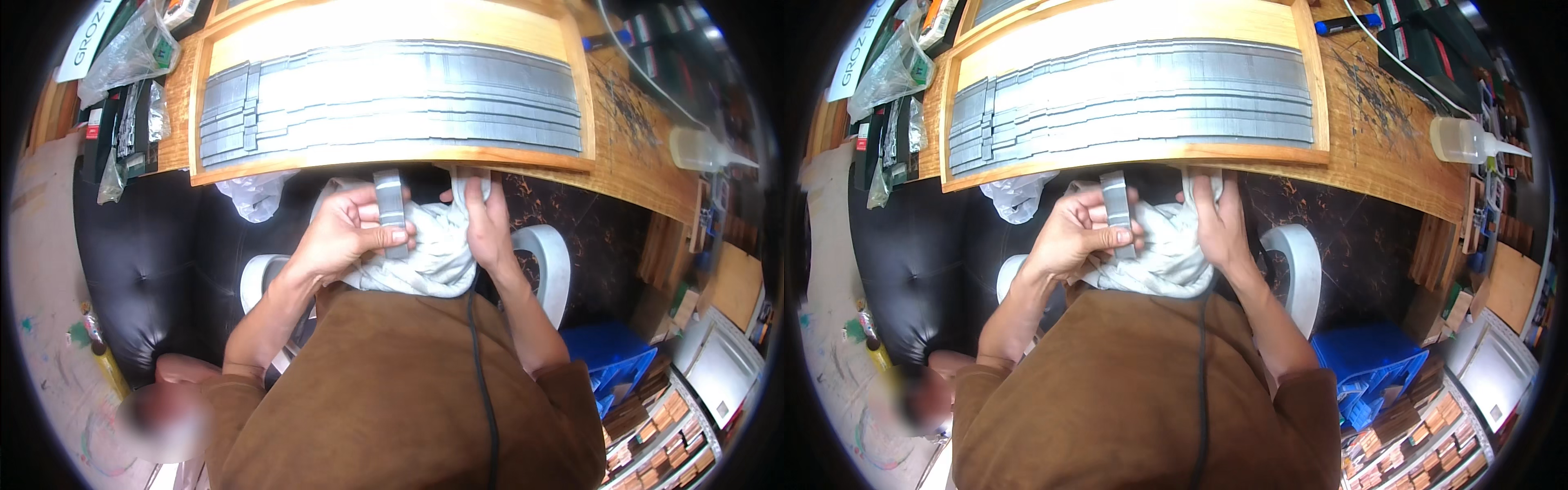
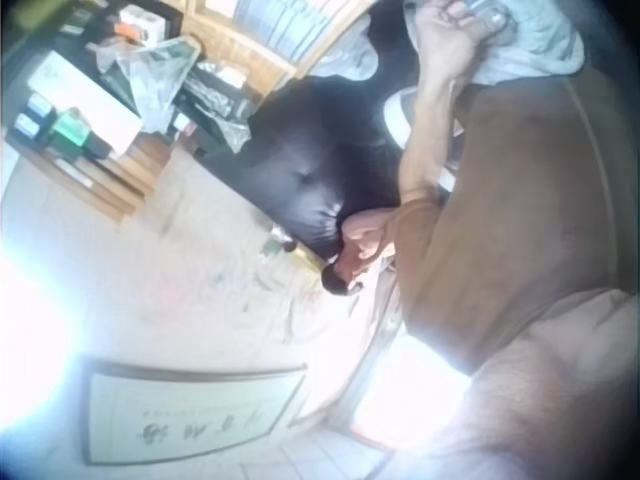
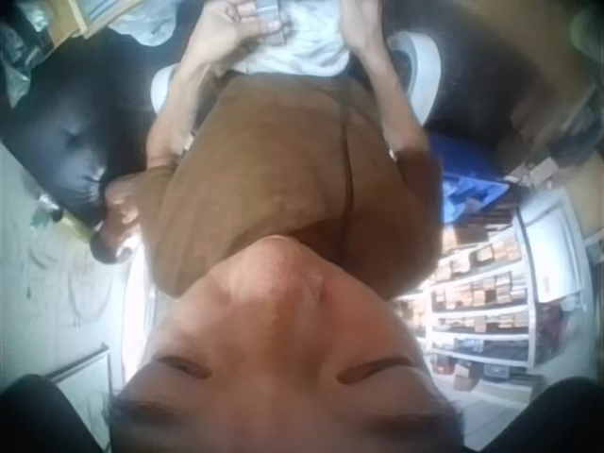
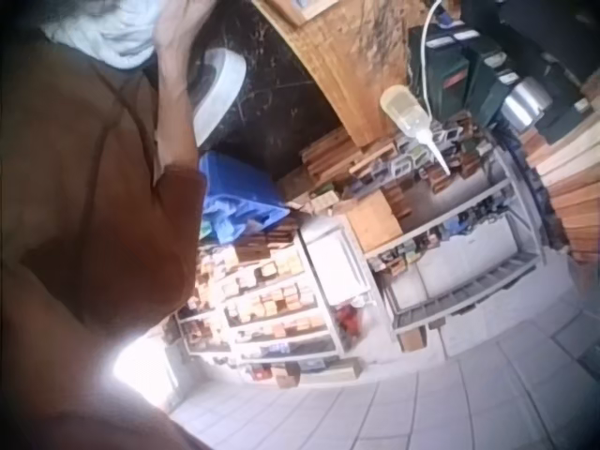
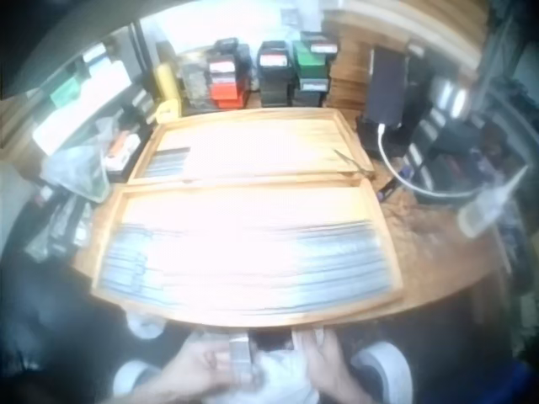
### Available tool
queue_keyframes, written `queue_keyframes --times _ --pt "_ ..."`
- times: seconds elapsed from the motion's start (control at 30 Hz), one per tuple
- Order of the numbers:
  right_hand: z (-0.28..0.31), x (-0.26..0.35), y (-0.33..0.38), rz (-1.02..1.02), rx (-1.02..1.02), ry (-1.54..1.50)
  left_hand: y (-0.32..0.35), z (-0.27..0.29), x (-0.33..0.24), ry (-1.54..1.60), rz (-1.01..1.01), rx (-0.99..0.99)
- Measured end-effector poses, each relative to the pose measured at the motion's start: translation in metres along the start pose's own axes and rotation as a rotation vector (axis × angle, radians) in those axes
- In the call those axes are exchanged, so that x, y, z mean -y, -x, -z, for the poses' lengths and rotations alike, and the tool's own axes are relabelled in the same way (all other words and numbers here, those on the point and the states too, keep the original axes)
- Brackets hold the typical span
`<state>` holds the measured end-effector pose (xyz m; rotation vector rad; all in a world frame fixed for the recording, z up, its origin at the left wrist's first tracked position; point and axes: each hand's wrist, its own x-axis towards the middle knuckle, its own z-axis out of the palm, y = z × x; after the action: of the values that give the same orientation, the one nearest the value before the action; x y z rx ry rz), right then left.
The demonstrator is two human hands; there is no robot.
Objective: The person repeatedly picks up small rectangular metal pieces from a wooden tray, wipes them with a cloth, and places them back on the tray. The person handles the pieces one at a time, occasionally stacking them.
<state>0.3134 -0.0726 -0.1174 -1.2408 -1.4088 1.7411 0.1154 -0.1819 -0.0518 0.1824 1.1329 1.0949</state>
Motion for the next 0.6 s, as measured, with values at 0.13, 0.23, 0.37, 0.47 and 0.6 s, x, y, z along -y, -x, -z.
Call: queue_keyframes --times 0.13,0.23,0.37,0.47,0.6 --pt "0.016 0.014 0.018 0.072 0.108 -0.034 -0.013 0.005 -0.001 0.0 -0.134 -0.03" --pt "0.017 0.023 0.024 0.199 0.119 0.154 -0.018 0.003 0.001 0.228 -0.064 -0.116" --pt "0.01 0.034 0.034 0.314 0.2 0.183 -0.024 0.003 0.013 0.184 -0.118 -0.175" --pt "-0.017 0.026 0.032 0.269 0.195 0.155 -0.03 -0.01 0.033 0.273 -0.198 -0.207" --pt "-0.037 0.014 0.022 0.123 0.109 0.169 -0.026 -0.028 0.047 0.406 -0.291 -0.229"
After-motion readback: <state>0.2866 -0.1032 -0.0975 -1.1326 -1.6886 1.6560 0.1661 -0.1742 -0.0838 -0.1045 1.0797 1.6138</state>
